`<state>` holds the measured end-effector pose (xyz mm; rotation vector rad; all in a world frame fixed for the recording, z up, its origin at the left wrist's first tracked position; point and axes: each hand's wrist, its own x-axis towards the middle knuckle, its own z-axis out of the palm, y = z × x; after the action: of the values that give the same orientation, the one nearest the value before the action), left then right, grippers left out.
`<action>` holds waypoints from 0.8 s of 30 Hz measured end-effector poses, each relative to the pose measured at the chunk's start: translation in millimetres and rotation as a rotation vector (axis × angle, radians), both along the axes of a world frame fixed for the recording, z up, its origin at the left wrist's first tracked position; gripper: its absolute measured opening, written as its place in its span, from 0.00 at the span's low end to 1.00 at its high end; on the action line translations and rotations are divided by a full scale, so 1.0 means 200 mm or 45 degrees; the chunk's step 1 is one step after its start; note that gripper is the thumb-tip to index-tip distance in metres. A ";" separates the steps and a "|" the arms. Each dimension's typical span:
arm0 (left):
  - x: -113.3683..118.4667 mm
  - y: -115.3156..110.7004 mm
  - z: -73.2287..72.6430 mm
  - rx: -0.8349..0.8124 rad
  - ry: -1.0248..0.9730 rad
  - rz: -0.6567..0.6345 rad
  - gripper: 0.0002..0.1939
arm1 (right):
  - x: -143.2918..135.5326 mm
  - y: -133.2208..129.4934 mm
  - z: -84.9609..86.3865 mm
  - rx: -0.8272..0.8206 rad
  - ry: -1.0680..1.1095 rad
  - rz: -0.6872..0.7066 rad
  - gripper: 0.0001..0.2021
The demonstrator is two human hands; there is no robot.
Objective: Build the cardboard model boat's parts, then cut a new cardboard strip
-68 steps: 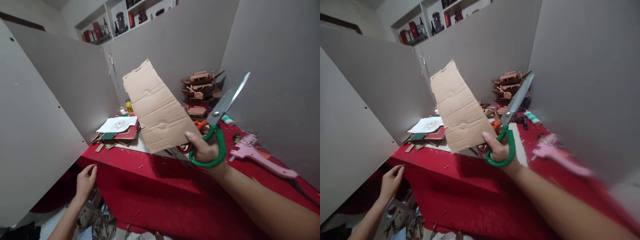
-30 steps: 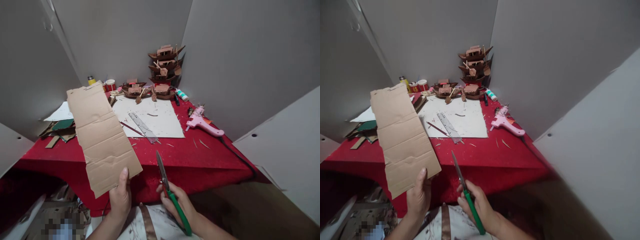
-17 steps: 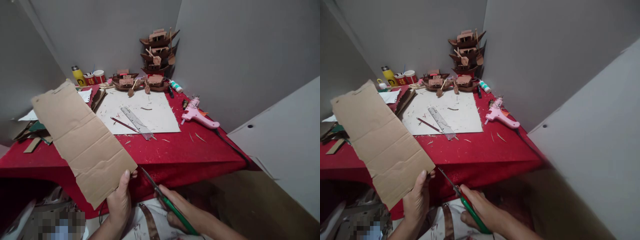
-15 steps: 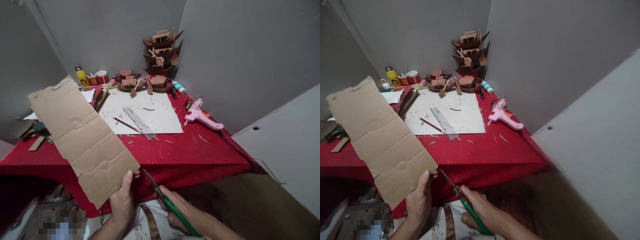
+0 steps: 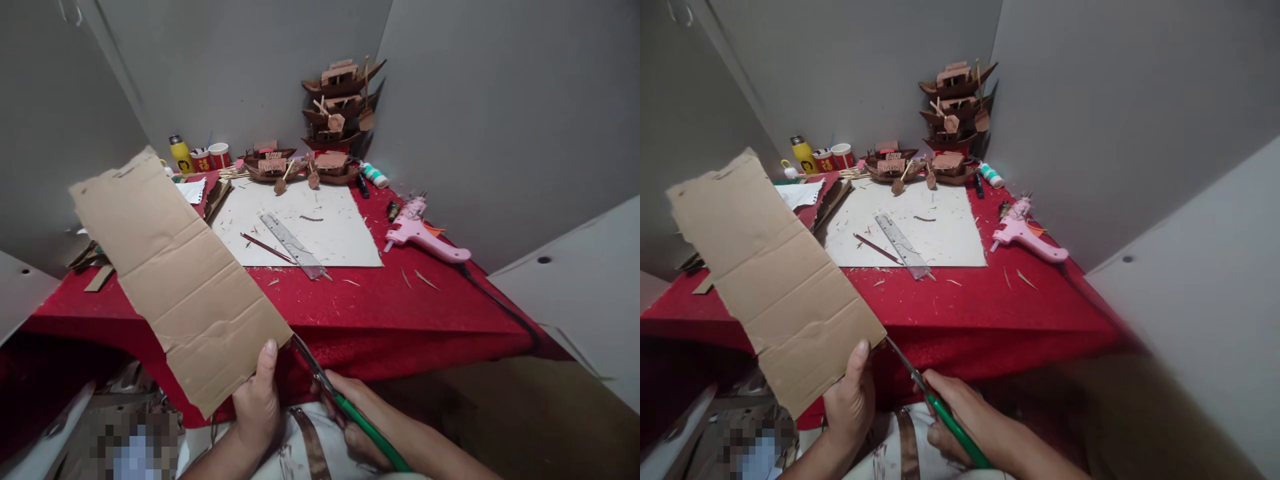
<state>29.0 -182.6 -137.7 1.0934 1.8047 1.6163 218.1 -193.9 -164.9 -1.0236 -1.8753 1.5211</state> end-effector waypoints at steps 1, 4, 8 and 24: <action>-0.01 0.00 0.00 0.006 0.009 -0.001 0.19 | -0.01 0.01 0.02 0.024 -0.004 0.033 0.16; -0.03 -0.01 0.01 0.026 0.025 -0.002 0.16 | -0.02 0.03 0.10 0.100 -0.007 0.111 0.18; -0.05 -0.01 0.06 0.089 0.112 0.051 0.11 | -0.04 0.05 0.17 0.109 0.060 0.157 0.29; -0.04 0.01 0.15 0.151 -0.292 -0.079 0.28 | -0.13 0.11 0.31 0.193 0.132 0.093 0.34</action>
<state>21.3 -180.5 -107.0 0.9597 1.5308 1.7523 191.1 -172.6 -102.9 -0.8008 -1.9402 1.4195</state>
